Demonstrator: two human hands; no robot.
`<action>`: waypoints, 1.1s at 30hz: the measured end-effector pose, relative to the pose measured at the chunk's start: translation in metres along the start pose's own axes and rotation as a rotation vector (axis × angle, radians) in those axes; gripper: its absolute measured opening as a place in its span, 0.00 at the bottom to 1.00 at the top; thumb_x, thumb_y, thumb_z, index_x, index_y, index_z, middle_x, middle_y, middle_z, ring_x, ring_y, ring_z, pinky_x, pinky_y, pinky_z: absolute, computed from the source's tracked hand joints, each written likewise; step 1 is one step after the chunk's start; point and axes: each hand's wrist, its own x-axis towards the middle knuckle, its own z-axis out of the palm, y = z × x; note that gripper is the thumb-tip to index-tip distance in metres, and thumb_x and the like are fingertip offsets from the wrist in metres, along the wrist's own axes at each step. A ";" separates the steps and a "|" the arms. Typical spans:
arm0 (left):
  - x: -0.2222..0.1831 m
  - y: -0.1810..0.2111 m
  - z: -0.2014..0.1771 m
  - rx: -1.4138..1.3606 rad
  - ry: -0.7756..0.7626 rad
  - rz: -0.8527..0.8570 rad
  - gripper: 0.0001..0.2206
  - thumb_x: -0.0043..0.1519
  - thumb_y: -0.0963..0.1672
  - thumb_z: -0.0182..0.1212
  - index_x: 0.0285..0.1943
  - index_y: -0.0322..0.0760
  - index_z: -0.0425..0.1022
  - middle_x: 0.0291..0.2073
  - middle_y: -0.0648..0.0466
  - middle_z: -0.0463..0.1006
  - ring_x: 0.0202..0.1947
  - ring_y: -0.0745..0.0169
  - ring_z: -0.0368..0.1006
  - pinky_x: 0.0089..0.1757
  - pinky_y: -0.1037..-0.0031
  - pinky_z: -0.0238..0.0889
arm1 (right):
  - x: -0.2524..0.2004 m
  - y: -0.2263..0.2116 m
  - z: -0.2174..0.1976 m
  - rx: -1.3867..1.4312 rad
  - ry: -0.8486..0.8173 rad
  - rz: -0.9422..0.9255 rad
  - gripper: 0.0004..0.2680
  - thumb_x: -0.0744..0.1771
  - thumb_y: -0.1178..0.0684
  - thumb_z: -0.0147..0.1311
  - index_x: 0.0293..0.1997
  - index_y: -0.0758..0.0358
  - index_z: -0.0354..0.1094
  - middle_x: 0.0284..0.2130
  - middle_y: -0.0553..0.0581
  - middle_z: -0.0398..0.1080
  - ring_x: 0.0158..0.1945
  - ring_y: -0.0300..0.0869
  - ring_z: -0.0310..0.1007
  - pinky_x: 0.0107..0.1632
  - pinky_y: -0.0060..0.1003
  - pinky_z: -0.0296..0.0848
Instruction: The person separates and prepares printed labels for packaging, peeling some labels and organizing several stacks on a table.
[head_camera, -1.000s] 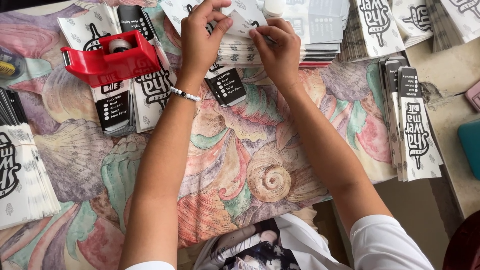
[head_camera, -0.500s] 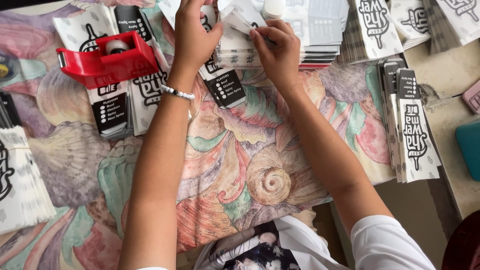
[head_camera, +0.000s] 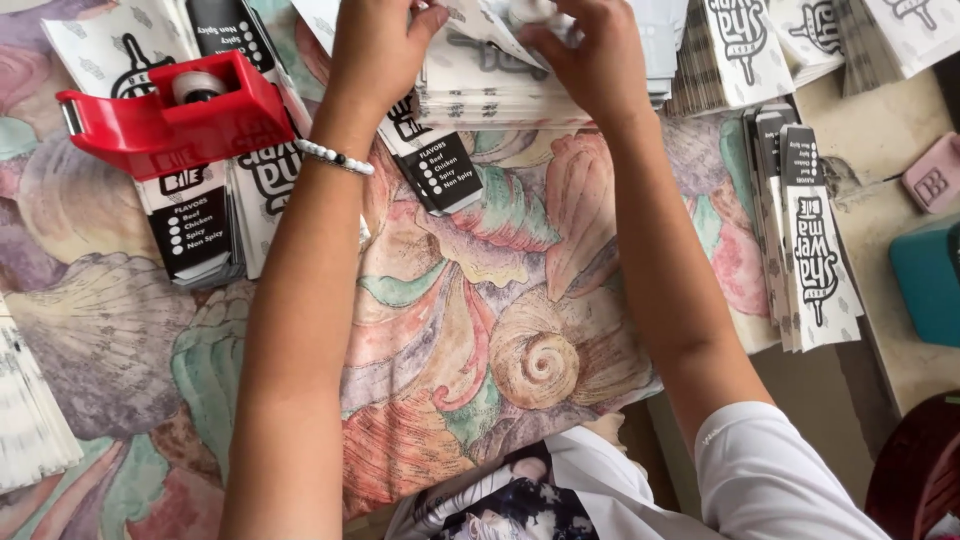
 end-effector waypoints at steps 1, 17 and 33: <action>0.001 0.001 0.001 0.008 -0.002 -0.001 0.07 0.65 0.39 0.70 0.42 0.31 0.74 0.35 0.47 0.80 0.35 0.48 0.75 0.34 0.61 0.63 | 0.003 0.002 -0.002 0.049 -0.006 0.026 0.08 0.68 0.55 0.73 0.39 0.69 0.78 0.33 0.58 0.79 0.28 0.43 0.75 0.27 0.35 0.72; 0.029 0.045 -0.008 -0.144 0.098 0.088 0.07 0.70 0.43 0.57 0.41 0.34 0.72 0.26 0.52 0.70 0.24 0.59 0.65 0.30 0.67 0.52 | 0.009 -0.042 0.006 -0.022 0.339 0.030 0.11 0.67 0.52 0.70 0.41 0.60 0.66 0.34 0.51 0.73 0.31 0.38 0.70 0.31 0.33 0.69; -0.071 0.151 -0.085 -0.297 -0.101 0.222 0.03 0.68 0.33 0.57 0.45 0.28 0.73 0.40 0.43 0.77 0.38 0.56 0.74 0.41 0.78 0.75 | -0.063 -0.088 -0.096 1.556 0.111 0.917 0.27 0.54 0.28 0.57 0.46 0.61 0.67 0.42 0.60 0.70 0.50 0.54 0.75 0.49 0.48 0.77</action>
